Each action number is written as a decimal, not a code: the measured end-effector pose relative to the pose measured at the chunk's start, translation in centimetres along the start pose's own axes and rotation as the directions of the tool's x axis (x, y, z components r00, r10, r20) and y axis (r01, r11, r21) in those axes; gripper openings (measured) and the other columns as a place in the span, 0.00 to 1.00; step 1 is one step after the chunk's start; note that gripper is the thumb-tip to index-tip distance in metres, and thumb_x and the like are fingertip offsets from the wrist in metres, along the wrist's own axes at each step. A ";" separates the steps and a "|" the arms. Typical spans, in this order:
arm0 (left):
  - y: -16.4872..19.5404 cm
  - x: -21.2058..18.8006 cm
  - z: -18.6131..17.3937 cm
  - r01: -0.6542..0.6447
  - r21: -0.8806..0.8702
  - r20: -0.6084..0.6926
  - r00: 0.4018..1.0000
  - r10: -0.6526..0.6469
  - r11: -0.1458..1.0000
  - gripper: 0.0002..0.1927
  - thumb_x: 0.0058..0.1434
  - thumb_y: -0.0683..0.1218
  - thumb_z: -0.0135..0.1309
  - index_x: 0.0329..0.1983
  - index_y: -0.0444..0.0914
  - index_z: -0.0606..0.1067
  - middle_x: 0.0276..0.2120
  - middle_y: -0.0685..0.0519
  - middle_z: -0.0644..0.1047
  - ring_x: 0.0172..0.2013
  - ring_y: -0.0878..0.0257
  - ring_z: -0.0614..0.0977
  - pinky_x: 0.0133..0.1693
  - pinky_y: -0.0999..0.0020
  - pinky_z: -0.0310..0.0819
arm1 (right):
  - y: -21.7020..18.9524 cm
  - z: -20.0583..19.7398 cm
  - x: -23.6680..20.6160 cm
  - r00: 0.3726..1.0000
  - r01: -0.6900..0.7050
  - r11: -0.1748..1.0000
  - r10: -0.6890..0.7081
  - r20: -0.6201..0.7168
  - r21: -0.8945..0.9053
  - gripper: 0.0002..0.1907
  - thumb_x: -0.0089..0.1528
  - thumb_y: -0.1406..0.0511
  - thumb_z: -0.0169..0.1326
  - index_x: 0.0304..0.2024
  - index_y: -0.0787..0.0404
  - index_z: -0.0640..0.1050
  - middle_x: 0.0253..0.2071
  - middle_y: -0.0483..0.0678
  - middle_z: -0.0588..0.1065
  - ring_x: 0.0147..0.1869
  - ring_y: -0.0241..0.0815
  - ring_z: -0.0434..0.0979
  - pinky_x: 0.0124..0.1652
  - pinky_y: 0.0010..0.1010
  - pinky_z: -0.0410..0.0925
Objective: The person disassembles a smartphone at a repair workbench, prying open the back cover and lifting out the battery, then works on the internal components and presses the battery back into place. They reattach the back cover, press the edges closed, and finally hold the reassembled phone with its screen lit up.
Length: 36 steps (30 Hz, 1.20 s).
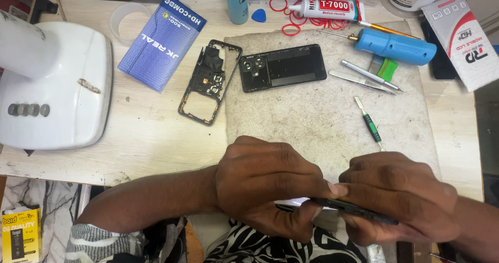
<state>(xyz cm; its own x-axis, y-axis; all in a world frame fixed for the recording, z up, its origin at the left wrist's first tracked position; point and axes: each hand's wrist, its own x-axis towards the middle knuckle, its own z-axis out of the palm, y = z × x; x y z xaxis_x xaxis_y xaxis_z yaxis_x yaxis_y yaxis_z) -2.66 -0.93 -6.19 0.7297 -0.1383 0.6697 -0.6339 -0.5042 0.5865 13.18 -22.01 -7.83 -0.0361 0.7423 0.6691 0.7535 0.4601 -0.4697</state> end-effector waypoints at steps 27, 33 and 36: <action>-0.6 0.3 -0.9 -0.057 0.062 0.029 0.998 0.055 0.996 0.18 0.69 0.41 0.63 0.59 0.39 0.74 0.43 0.53 0.81 0.37 0.65 0.85 0.35 0.71 0.84 | 0.9 0.6 -0.2 0.996 -0.055 0.998 0.054 -0.071 -0.016 0.13 0.63 0.63 0.61 0.45 0.64 0.76 0.34 0.49 0.79 0.36 0.41 0.84 0.38 0.32 0.79; -1.0 -0.1 -0.9 -0.085 0.063 0.057 0.995 0.081 0.994 0.21 0.70 0.40 0.61 0.65 0.38 0.71 0.44 0.53 0.79 0.38 0.64 0.85 0.37 0.71 0.84 | 1.2 0.9 -0.4 0.991 -0.082 0.996 0.083 -0.101 0.019 0.13 0.62 0.62 0.62 0.43 0.63 0.76 0.33 0.49 0.79 0.36 0.40 0.84 0.36 0.29 0.79; -1.0 -0.1 -0.8 -0.063 0.033 0.056 0.997 0.061 0.997 0.21 0.71 0.41 0.61 0.66 0.39 0.70 0.45 0.54 0.79 0.38 0.66 0.86 0.39 0.72 0.85 | 1.2 0.9 -0.3 0.990 -0.098 0.995 0.099 -0.103 0.010 0.13 0.61 0.63 0.62 0.42 0.64 0.76 0.33 0.50 0.79 0.36 0.41 0.84 0.36 0.29 0.78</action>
<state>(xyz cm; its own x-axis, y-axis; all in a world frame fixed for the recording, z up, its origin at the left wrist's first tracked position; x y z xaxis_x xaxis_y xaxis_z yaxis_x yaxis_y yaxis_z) -2.30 0.24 -6.53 0.7027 -0.2168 0.6776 -0.6700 -0.5221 0.5278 13.46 -21.22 -9.10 0.1065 0.7296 0.6755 0.7466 0.3900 -0.5390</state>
